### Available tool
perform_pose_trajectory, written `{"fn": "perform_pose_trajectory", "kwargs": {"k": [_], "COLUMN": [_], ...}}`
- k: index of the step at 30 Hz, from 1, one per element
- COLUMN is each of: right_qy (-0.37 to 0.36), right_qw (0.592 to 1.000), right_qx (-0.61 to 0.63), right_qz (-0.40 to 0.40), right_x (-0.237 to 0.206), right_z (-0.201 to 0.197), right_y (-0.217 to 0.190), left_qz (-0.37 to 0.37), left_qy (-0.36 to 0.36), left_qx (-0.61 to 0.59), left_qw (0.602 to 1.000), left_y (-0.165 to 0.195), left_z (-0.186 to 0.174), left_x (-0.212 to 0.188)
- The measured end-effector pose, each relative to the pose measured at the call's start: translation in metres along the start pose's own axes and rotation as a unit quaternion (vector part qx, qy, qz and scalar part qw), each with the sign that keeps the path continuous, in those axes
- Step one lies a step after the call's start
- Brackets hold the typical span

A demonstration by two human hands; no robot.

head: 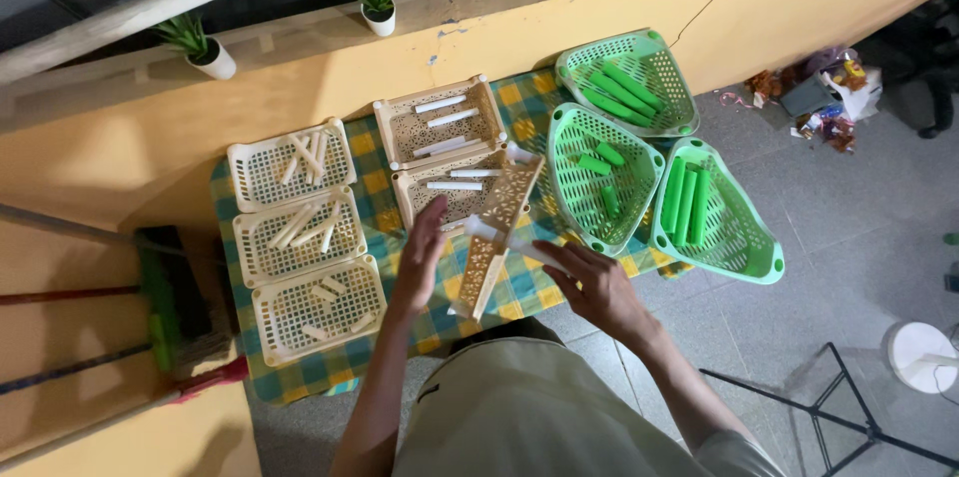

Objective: The person assembles a stackable basket rack at a table. They pick up a perforated plastic basket, press white plastic caps and rods into its corners, and fit the basket onto stacked baskets, repeating the fitting with additional rods and caps.

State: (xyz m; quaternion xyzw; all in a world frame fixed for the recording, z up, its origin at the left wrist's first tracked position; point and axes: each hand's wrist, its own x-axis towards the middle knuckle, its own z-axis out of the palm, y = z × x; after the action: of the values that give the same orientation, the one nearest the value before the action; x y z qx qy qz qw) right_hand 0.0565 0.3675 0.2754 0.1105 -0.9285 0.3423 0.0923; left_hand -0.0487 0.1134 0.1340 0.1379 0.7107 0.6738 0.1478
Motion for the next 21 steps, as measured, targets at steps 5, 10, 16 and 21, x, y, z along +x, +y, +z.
{"fn": "perform_pose_trajectory", "kwargs": {"k": [5, 10, 16, 21], "right_qy": [0.002, -0.012, -0.047, -0.126], "right_qw": [0.999, 0.999, 0.999, 0.989], "right_qx": [-0.003, 0.019, -0.021, -0.021], "right_qz": [-0.054, -0.031, 0.000, 0.076], "right_x": [-0.002, -0.006, -0.013, -0.013], "right_z": [0.007, 0.019, 0.029, 0.036], "right_y": [-0.016, -0.028, -0.036, -0.036], "left_qz": [0.083, 0.162, 0.067, 0.108], "left_qy": [-0.015, 0.012, 0.045, 0.050], "left_qx": [-0.025, -0.087, -0.139, -0.118], "left_qw": [0.996, 0.983, 0.987, 0.986], "left_y": [0.064, 0.070, 0.067, 0.067], "left_z": [0.025, 0.027, 0.033, 0.036], "left_x": [-0.001, 0.001, -0.003, -0.001]}}
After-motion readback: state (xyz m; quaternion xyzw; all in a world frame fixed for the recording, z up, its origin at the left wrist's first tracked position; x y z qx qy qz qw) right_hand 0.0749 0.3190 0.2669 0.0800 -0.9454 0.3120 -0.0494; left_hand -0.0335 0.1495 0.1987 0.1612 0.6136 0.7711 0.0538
